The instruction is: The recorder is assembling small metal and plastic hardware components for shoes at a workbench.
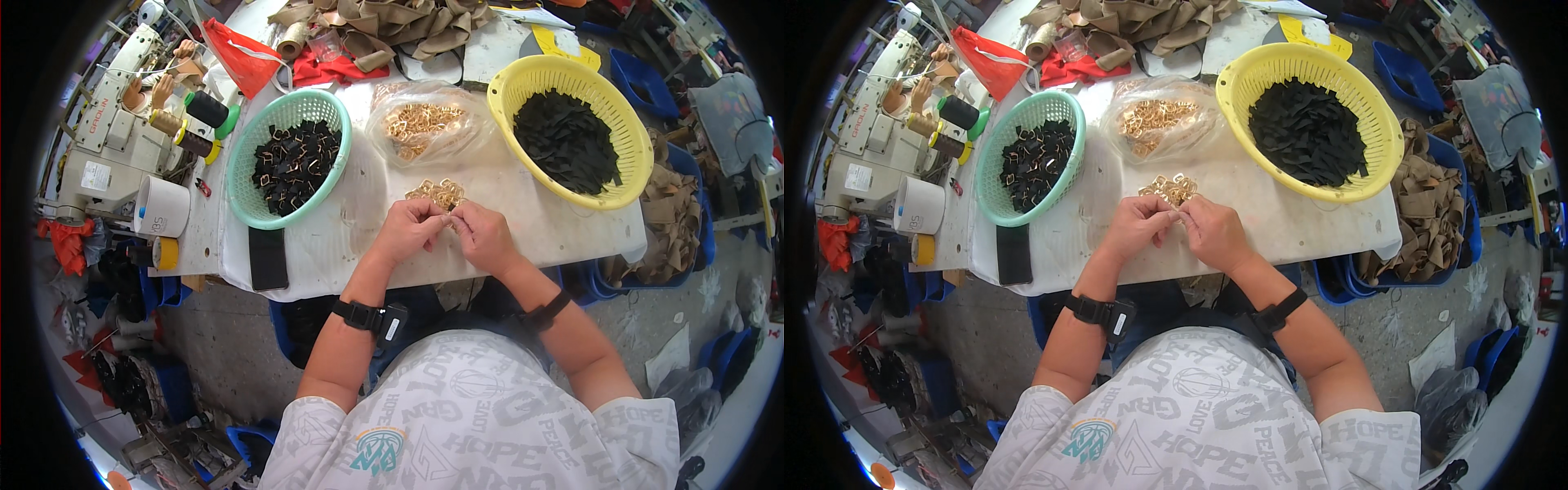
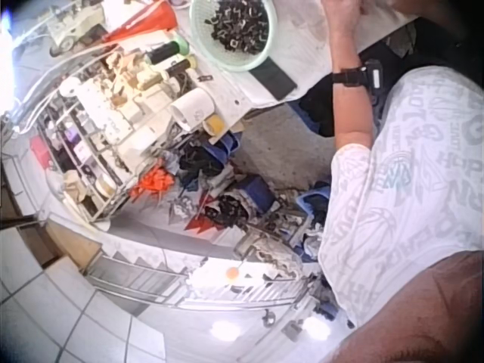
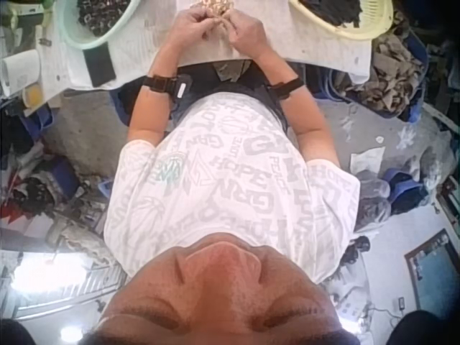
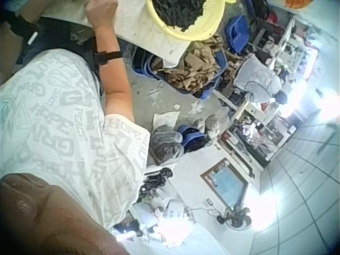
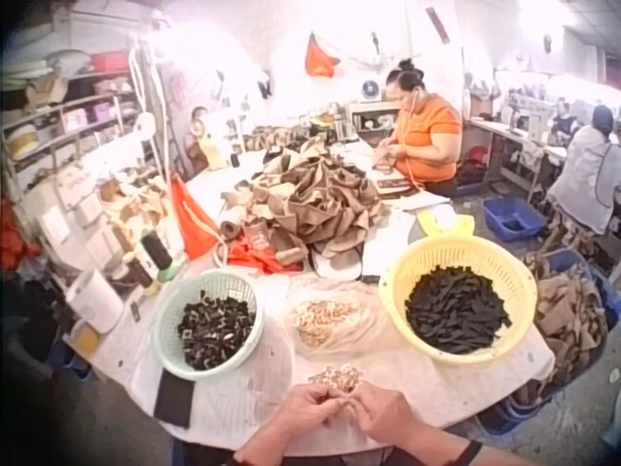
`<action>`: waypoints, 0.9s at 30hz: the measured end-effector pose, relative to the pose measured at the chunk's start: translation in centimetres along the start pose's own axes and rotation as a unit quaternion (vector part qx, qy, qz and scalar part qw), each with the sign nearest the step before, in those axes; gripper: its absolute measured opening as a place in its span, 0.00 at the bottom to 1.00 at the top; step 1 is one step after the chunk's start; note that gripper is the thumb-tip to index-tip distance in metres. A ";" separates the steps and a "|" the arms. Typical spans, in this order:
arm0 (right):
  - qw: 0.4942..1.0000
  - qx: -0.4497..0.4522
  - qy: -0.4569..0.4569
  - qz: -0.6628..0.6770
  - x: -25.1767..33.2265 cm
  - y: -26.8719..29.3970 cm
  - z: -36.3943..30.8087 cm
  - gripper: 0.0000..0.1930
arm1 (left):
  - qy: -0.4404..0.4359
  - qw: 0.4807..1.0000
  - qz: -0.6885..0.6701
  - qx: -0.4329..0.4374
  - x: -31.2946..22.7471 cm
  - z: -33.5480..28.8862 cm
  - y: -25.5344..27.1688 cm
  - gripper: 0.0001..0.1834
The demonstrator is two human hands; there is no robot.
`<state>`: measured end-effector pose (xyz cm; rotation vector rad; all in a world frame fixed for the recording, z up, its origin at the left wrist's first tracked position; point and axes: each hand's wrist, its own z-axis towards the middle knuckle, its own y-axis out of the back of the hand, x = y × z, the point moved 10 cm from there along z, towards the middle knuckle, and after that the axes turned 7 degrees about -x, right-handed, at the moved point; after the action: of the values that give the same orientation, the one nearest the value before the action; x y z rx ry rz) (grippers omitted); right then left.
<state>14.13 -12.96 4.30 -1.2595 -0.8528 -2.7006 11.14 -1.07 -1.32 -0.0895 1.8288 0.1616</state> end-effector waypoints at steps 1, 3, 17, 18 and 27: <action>1.000 -0.018 -0.019 0.011 -0.4 0.3 0.0 0.04 | 0.006 1.000 -0.016 -0.016 0.0 0.0 0.2 0.05; 0.996 -0.053 -0.057 0.034 -0.8 0.8 -0.2 0.04 | 0.018 0.998 -0.046 -0.048 0.1 -0.1 0.4 0.06; 0.988 -0.112 -0.097 0.049 -1.4 2.0 -0.8 0.04 | 0.019 0.987 -0.118 -0.110 -0.1 0.0 0.8 0.05; 0.989 -0.107 -0.093 0.044 -1.4 1.8 -0.8 0.04 | 0.017 0.987 -0.112 -0.110 -0.2 0.0 0.7 0.06; 0.994 -0.076 -0.081 -0.009 -1.6 1.2 -0.9 0.05 | -0.039 0.991 -0.095 -0.083 -0.9 -0.3 0.1 0.06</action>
<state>14.92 -14.75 3.28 -1.5270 -0.6856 -2.7538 11.04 -1.00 -0.38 -0.3685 1.7163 0.1800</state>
